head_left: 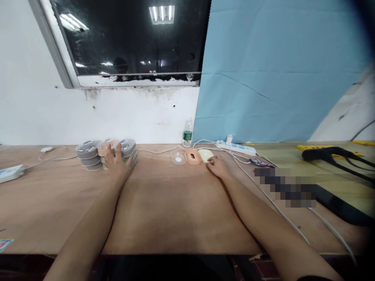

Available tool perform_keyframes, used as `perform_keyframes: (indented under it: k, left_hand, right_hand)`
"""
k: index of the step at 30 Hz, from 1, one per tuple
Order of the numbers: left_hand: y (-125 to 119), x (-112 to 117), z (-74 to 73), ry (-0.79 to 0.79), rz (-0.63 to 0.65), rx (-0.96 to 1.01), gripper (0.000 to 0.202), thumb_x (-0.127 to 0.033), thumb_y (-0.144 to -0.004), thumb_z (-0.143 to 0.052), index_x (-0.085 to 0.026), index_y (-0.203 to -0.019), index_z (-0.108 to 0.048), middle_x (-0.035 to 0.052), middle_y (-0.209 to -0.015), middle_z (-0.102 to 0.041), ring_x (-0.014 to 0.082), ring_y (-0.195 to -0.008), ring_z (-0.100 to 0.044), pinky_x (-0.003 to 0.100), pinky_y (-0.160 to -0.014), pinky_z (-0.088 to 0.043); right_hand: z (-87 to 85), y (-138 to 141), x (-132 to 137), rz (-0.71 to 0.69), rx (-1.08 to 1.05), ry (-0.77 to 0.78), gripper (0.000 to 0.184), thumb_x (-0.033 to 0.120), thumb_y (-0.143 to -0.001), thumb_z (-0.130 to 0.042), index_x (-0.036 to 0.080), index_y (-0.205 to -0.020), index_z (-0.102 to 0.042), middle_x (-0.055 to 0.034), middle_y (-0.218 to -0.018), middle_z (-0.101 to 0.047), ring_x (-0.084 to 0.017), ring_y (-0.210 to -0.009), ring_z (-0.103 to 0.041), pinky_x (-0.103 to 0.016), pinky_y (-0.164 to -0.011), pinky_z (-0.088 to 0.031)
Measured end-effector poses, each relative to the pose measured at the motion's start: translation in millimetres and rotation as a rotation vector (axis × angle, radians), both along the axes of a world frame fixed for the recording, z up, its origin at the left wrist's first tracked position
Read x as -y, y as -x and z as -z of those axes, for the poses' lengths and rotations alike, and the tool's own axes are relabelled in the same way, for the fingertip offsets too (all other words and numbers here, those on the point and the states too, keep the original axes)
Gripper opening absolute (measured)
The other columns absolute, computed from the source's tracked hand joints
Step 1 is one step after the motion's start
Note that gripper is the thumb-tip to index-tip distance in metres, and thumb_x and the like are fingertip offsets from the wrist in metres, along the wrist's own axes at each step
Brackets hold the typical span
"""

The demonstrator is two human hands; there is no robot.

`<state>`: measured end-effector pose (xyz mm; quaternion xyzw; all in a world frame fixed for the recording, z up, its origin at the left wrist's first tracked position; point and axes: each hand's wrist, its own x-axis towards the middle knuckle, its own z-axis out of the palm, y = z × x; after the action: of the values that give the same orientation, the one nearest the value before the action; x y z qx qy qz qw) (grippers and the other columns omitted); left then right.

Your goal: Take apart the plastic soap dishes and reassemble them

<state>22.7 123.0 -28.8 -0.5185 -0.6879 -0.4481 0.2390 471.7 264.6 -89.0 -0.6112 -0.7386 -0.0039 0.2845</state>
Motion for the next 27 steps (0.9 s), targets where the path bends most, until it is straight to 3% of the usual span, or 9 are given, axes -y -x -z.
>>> perform_keyframes:
  k: [3, 9, 13, 18, 22, 25, 27]
  left_hand:
    - [8.9, -5.5, 2.6, 0.032, -0.037, -0.02, 0.073, -0.046, -0.079, -0.068, -0.021, -0.142, -0.039, 0.0168, -0.156, -0.015, 0.0388, -0.136, -0.023, 0.056, -0.107, -0.019]
    - [15.1, -11.6, 7.2, 0.02, -0.053, -0.069, 0.052, -0.034, -0.082, -0.061, -0.023, -0.132, -0.05, 0.0125, -0.153, -0.031, 0.0346, -0.137, -0.028, 0.052, -0.107, -0.018]
    - [24.6, -13.1, 10.4, -0.04, 0.059, -0.131, 0.047, -0.03, -0.084, -0.057, -0.019, -0.13, -0.05, 0.0133, -0.142, -0.047, 0.033, -0.137, -0.031, 0.052, -0.109, -0.016]
    - [32.1, -14.2, 8.0, -0.209, 0.28, -0.222, 0.043, -0.029, -0.084, -0.06, -0.016, -0.124, -0.054, 0.0157, -0.129, -0.057, 0.0311, -0.134, -0.036, 0.048, -0.11, -0.027]
    - [13.4, -6.0, 3.5, -0.314, 0.397, -0.315, 0.045, -0.025, -0.083, -0.064, -0.018, -0.125, -0.052, 0.0153, -0.126, -0.057, 0.0303, -0.129, -0.043, 0.048, -0.107, -0.035]
    - [-13.4, 1.7, 6.2, -0.3, 0.511, -0.399, 0.054, -0.02, -0.083, -0.063, -0.02, -0.133, -0.045, 0.0144, -0.126, -0.054, 0.029, -0.125, -0.047, 0.047, -0.104, -0.04]
    - [-32.6, 5.3, 10.9, -0.236, 0.609, -0.435, 0.057, -0.019, -0.083, -0.061, -0.022, -0.136, -0.041, 0.014, -0.128, -0.052, 0.0285, -0.123, -0.048, 0.046, -0.102, -0.043]
  right_hand:
    - [0.4, -0.3, 0.2, 0.0, 0.018, -0.007, 0.026, 0.026, -0.08, -0.059, 0.015, -0.101, -0.069, -0.0104, -0.106, -0.059, -0.021, -0.1, -0.056, -0.028, -0.092, -0.039]
    - [2.3, -2.1, -1.5, -0.013, 0.017, -0.015, 0.027, 0.027, -0.079, -0.059, 0.015, -0.1, -0.069, -0.0114, -0.107, -0.059, -0.021, -0.1, -0.057, -0.029, -0.092, -0.039]
    - [1.5, -1.3, -0.7, -0.009, 0.013, -0.008, 0.026, 0.026, -0.079, -0.059, 0.015, -0.1, -0.069, -0.0114, -0.107, -0.059, -0.022, -0.1, -0.057, -0.03, -0.092, -0.039]
    - [-2.1, 1.9, 4.7, -0.019, -0.014, 0.0, 0.026, 0.025, -0.08, -0.058, 0.014, -0.101, -0.069, -0.0112, -0.106, -0.059, -0.021, -0.099, -0.057, -0.029, -0.091, -0.04]
    - [-3.7, 3.8, 6.5, 0.008, -0.043, -0.011, 0.026, 0.025, -0.079, -0.058, 0.014, -0.1, -0.069, -0.0113, -0.106, -0.058, -0.021, -0.098, -0.058, -0.029, -0.092, -0.041]
    - [-9.3, 9.2, 11.4, 0.066, -0.074, -0.104, 0.027, 0.025, -0.08, -0.057, 0.013, -0.102, -0.067, -0.0134, -0.107, -0.058, -0.024, -0.104, -0.056, -0.033, -0.094, -0.041]
    - [-16.4, 17.3, 19.5, 0.033, -0.104, -0.203, 0.028, 0.028, -0.083, -0.054, 0.014, -0.105, -0.066, -0.0139, -0.107, -0.059, -0.026, -0.106, -0.055, -0.036, -0.094, -0.042]
